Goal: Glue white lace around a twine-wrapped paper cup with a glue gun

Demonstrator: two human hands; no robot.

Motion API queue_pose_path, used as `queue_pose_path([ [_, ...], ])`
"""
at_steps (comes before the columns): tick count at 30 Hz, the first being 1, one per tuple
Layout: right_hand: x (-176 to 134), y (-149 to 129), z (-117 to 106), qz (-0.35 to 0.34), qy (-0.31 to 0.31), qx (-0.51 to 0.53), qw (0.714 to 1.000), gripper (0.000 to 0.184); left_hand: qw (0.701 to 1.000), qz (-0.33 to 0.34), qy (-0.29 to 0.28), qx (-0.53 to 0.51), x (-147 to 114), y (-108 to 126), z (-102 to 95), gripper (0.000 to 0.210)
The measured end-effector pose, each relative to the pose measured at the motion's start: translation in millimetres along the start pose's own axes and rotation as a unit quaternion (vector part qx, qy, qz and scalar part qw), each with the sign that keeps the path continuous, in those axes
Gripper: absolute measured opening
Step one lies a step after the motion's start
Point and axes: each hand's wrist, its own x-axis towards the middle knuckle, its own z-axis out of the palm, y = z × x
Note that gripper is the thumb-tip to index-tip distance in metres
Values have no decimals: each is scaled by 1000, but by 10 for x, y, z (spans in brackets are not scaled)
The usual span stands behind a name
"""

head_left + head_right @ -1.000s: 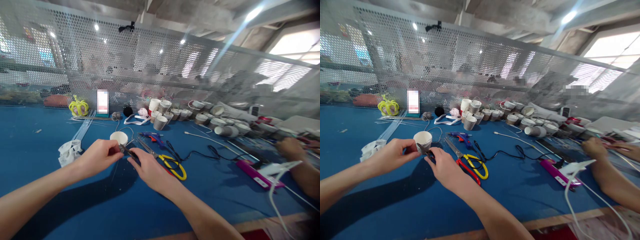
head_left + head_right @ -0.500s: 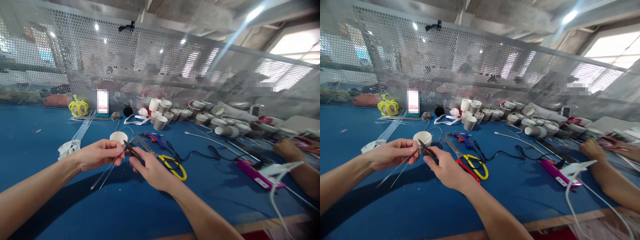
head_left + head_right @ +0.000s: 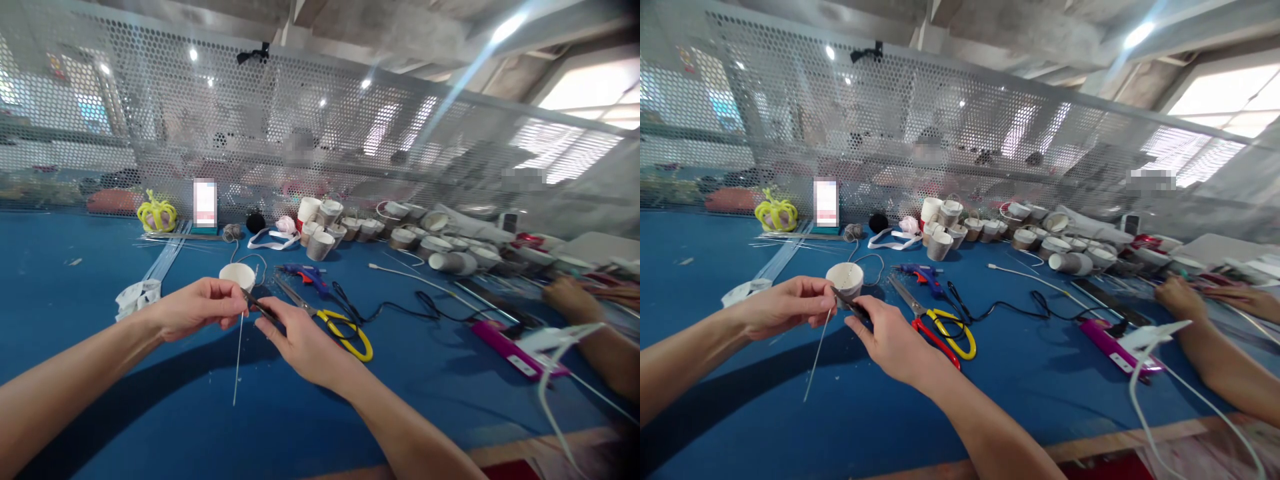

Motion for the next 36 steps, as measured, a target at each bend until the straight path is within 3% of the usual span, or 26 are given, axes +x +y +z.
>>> queue_pose_path([
  [3, 9, 34, 62, 16, 11, -55, 998, 23, 975, 24, 63, 211, -24, 50, 60, 25],
  [6, 26, 82, 142, 57, 17, -111, 992, 21, 873, 51, 168, 454, -56, 80, 143, 21],
  [8, 33, 95, 166, 70, 21, -122, 990, 21, 821, 60, 203, 530, -71, 99, 167, 19],
  [9, 34, 92, 161, 65, 24, -116, 991, 21, 829, 59, 194, 522, -74, 110, 160, 20],
  [10, 33, 82, 147, 53, 27, -103, 993, 21, 856, 52, 172, 485, -73, 119, 139, 21],
  [12, 27, 48, 95, 25, 27, -64, 997, 22, 940, 42, 90, 325, -58, 122, 70, 27],
  [14, 18, 12, 38, 6, 18, -25, 999, 21, 989, 33, 12, 144, -29, 89, -5, 29],
  [17, 10, -15, -15, -7, 11, -1, 1000, 19, 997, -3, -70, -30, 15, -6, -68, 30],
  [19, 9, -15, -24, -14, 9, 0, 1000, 19, 994, -9, -77, -72, 28, -49, -72, 32],
  [21, 8, -5, -14, -18, 5, -1, 1000, 20, 997, 1, -59, -46, 22, -44, -58, 32],
  [23, 11, 15, 16, -15, 12, -16, 1000, 20, 998, 10, -24, 52, 1, -1, -26, 30],
  [25, 18, 48, 65, 0, 26, -50, 998, 20, 976, 18, 41, 211, -26, 48, 28, 27],
  [26, 23, 68, 93, 13, 32, -71, 997, 20, 950, 25, 85, 301, -40, 67, 62, 25],
  [28, 35, 104, 141, 39, 35, -104, 993, 19, 863, 64, 181, 468, -62, 86, 128, 21],
  [29, 40, 115, 154, 48, 36, -111, 992, 19, 827, 78, 206, 517, -70, 91, 151, 20],
  [30, 43, 120, 157, 49, 37, -112, 992, 19, 812, 82, 215, 535, -75, 94, 163, 19],
  [31, 44, 117, 150, 45, 40, -105, 993, 19, 824, 78, 208, 521, -77, 97, 160, 20],
  [32, 43, 108, 134, 37, 40, -91, 994, 19, 855, 70, 187, 479, -76, 100, 145, 22],
  [34, 38, 76, 83, 19, 32, -49, 998, 21, 938, 58, 112, 323, -65, 96, 84, 27],
  [36, 29, 41, 34, 8, 14, -4, 1000, 23, 986, 64, 39, 148, -42, 66, 15, 30],
])
